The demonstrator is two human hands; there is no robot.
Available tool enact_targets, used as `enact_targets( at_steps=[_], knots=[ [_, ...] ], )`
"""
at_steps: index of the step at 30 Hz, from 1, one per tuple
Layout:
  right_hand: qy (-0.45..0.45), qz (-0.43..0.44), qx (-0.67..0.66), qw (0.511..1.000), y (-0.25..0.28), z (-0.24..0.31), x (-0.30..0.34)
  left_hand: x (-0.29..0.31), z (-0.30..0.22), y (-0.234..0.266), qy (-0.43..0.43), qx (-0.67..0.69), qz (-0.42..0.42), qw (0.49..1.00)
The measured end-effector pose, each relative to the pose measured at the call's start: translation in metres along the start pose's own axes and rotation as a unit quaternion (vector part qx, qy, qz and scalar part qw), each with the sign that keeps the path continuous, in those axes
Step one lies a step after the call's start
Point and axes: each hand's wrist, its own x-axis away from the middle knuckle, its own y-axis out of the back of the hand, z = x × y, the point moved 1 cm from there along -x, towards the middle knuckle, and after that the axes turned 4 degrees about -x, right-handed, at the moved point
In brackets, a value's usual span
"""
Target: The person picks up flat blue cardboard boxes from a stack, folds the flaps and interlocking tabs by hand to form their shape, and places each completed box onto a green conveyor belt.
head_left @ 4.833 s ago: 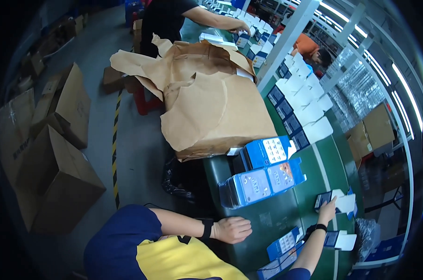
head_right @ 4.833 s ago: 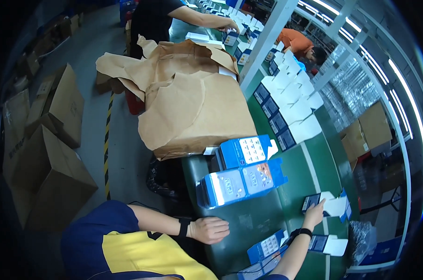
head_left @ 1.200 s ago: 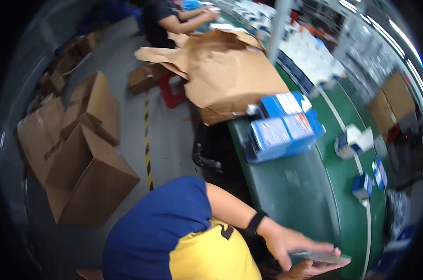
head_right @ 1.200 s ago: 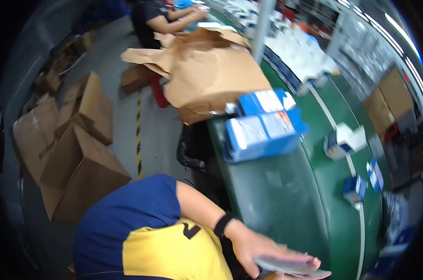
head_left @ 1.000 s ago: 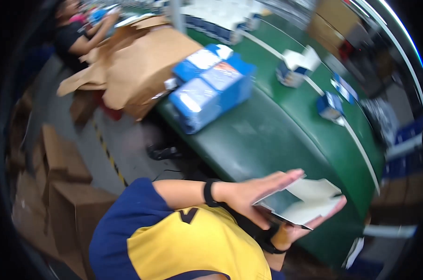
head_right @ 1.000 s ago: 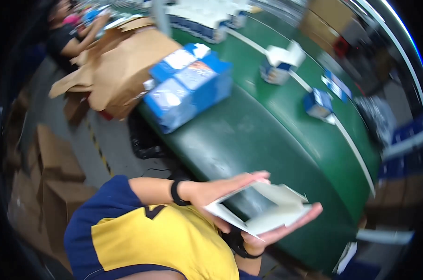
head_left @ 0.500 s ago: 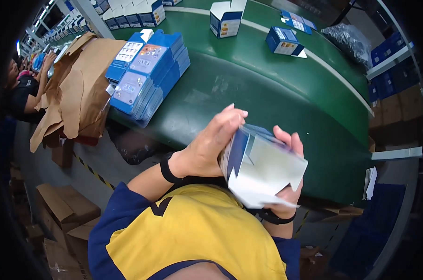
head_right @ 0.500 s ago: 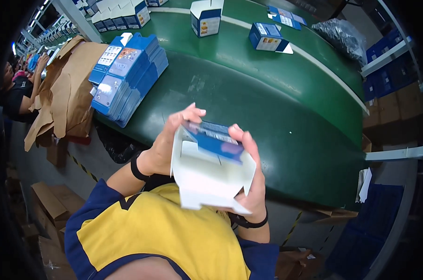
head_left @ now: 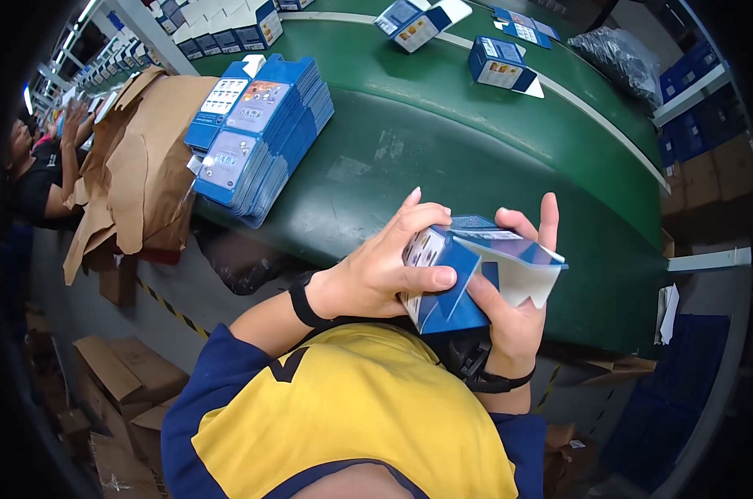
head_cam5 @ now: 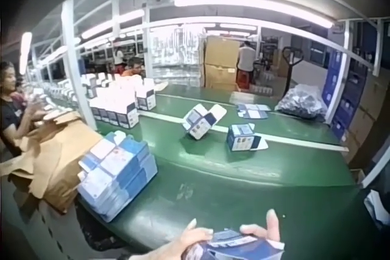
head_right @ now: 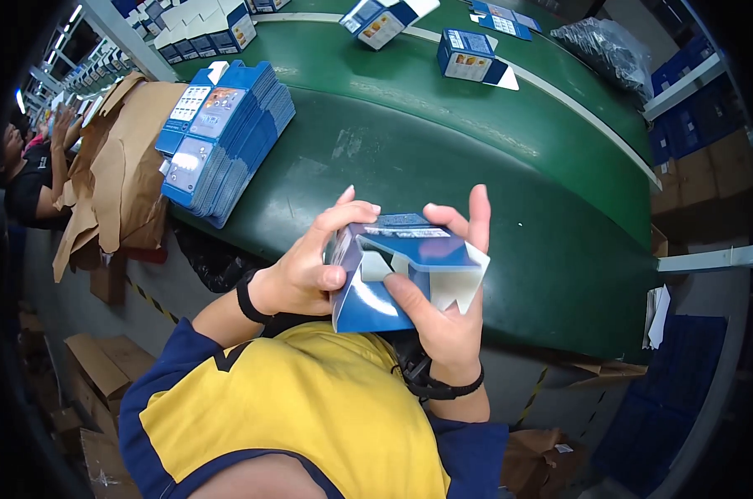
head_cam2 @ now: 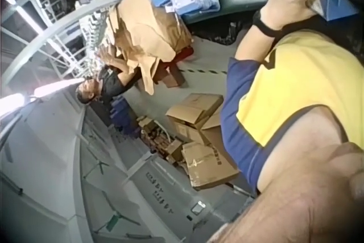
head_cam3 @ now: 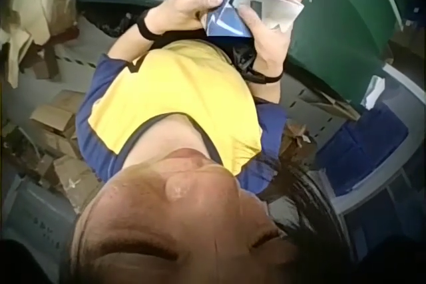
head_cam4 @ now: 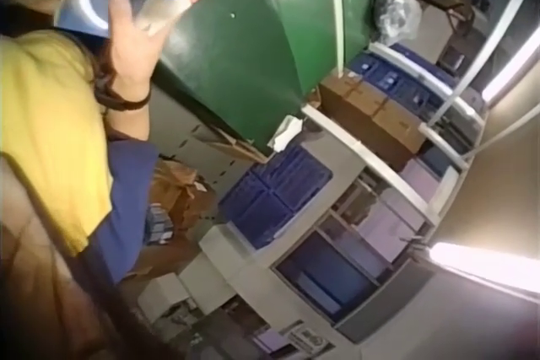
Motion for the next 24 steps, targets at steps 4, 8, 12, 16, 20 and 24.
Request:
enact_targets(
  at_steps=[4,8,12,16,20,24],
  knots=[
    [0.012,0.004,0.046,0.999,0.008,0.002,-0.006,-0.011,-0.011,-0.004,0.010,-0.017,0.003,1.000],
    [0.184,0.072,-0.045,0.979,0.015,-0.004,-0.008,-0.023,-0.013,-0.015,0.007,-0.007,-0.027,1.000],
    [0.124,0.096,-0.076,0.985,0.017,-0.014,-0.015,-0.026,-0.016,0.001,-0.015,-0.028,-0.066,0.997],
    [0.127,0.073,-0.036,0.989,0.027,0.016,0.000,-0.059,-0.028,0.000,-0.090,-0.040,-0.028,0.995],
    [0.200,0.028,0.082,0.976,0.033,0.012,0.008,-0.059,-0.028,-0.002,-0.095,-0.015,0.020,0.995],
    [0.293,0.112,0.210,0.926,0.034,0.020,0.016,-0.049,-0.031,-0.008,-0.052,0.062,-0.011,0.997]
  ],
)
